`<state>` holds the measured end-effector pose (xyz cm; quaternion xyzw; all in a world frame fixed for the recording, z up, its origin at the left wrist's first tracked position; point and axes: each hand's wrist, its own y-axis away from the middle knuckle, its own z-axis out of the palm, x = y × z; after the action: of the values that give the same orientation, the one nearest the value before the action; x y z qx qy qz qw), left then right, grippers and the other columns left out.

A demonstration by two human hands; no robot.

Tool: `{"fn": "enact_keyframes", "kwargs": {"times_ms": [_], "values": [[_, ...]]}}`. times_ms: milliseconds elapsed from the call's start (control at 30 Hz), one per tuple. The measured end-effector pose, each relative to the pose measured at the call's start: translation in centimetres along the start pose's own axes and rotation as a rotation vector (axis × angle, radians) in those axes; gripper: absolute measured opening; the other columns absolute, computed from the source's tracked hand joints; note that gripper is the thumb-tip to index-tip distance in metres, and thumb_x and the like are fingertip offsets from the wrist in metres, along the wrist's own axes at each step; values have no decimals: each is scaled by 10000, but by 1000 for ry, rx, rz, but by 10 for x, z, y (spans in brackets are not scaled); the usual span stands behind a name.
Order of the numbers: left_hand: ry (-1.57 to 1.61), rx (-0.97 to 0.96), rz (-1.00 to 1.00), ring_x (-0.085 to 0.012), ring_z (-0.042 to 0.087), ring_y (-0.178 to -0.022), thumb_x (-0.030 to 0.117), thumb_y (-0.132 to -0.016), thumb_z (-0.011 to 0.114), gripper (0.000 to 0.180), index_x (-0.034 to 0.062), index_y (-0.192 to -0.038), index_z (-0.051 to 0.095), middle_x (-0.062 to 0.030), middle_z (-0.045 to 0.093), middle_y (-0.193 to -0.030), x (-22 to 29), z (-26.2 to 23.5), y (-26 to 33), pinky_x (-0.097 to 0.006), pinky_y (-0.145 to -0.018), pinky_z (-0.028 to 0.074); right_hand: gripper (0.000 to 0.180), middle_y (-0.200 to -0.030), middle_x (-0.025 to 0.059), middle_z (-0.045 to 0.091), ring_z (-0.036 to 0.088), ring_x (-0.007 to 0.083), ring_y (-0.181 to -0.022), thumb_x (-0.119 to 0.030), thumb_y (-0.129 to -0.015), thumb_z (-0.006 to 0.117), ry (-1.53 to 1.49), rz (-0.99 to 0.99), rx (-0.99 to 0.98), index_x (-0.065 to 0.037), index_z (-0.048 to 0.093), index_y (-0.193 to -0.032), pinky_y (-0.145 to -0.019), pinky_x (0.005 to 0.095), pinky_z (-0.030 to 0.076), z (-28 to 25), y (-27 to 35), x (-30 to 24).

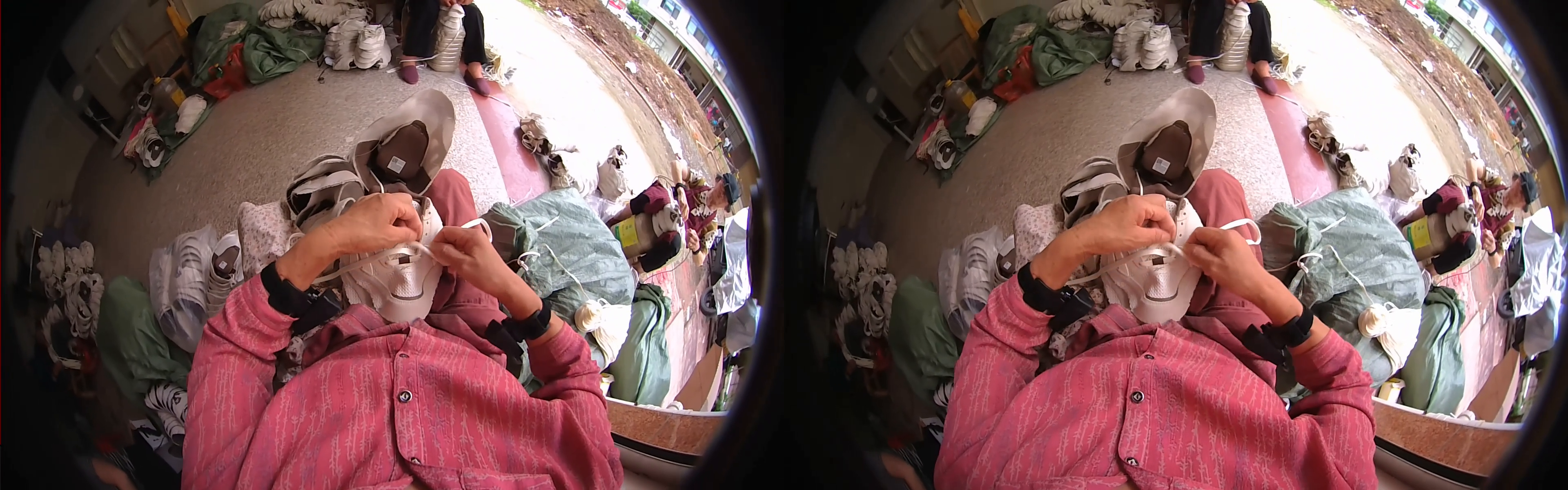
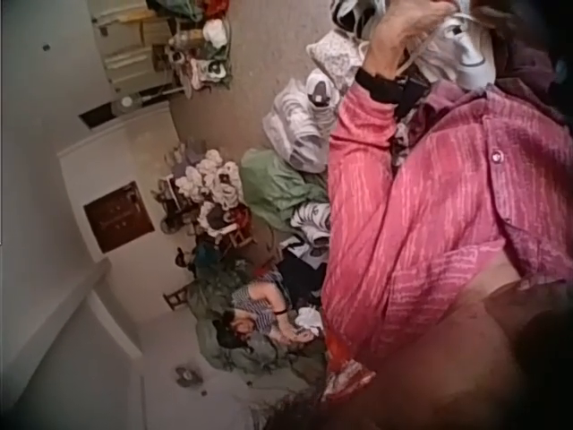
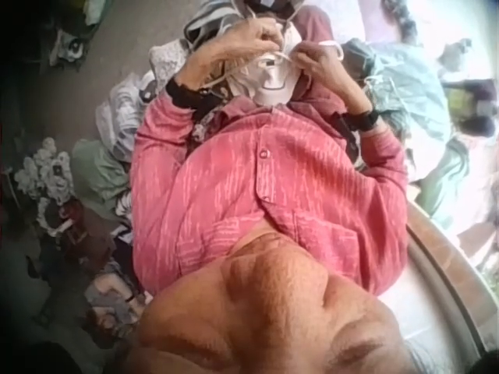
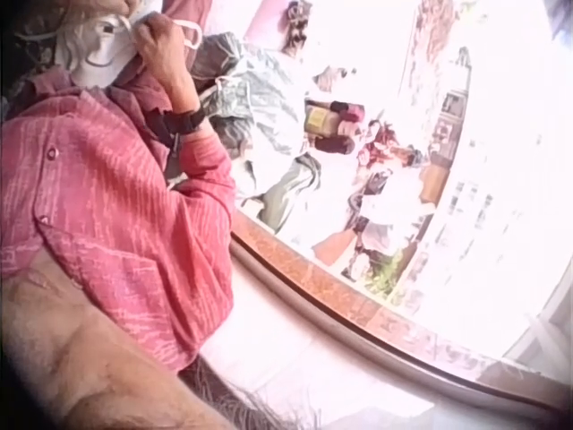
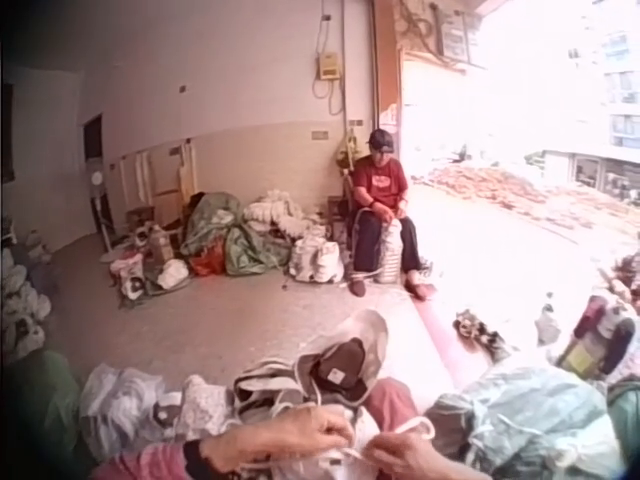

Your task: Inserting laces into white athletic shoes and organizing them.

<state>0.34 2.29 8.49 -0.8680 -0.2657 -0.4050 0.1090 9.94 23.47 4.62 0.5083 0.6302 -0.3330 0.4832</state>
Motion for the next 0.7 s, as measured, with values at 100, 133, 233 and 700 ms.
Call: {"fn": "enact_keyframes", "kwargs": {"times_ms": [100,133,233,700], "values": [[-48,-69,8,-163,576,-809,207,-845,653,192,43,-927,709,-46,572,-847,4,-2,2,-295,-731,449,194,-741,106,633,608,228,-643,-198,-911,587,436,-269,128,-12,632,-877,-597,358,464,12,0,-9],[-49,-72,10,-163,576,-809,207,-845,653,192,43,-927,709,-46,572,-847,3,-1,2,-295,-731,449,194,-741,106,633,608,228,-643,-198,-911,587,435,-268,132,-12,632,-877,-597,358,464,11,2,-13],[43,-5,-35,-159,578,-813,182,-826,673,173,38,-915,709,-43,573,-848,0,2,4,-296,-729,451,159,-764,127,635,638,313,-713,-192,-867,645,340,-147,40,-34,627,-874,-640,390,490,1,1,-24],[37,79,13,-206,629,-750,164,-730,698,124,98,-829,730,-45,620,-799,8,12,18,-321,-689,480,376,-906,89,539,598,258,-783,-102,-689,791,365,-446,-235,-50,546,-970,-684,374,487,-30,-35,-22]]}}
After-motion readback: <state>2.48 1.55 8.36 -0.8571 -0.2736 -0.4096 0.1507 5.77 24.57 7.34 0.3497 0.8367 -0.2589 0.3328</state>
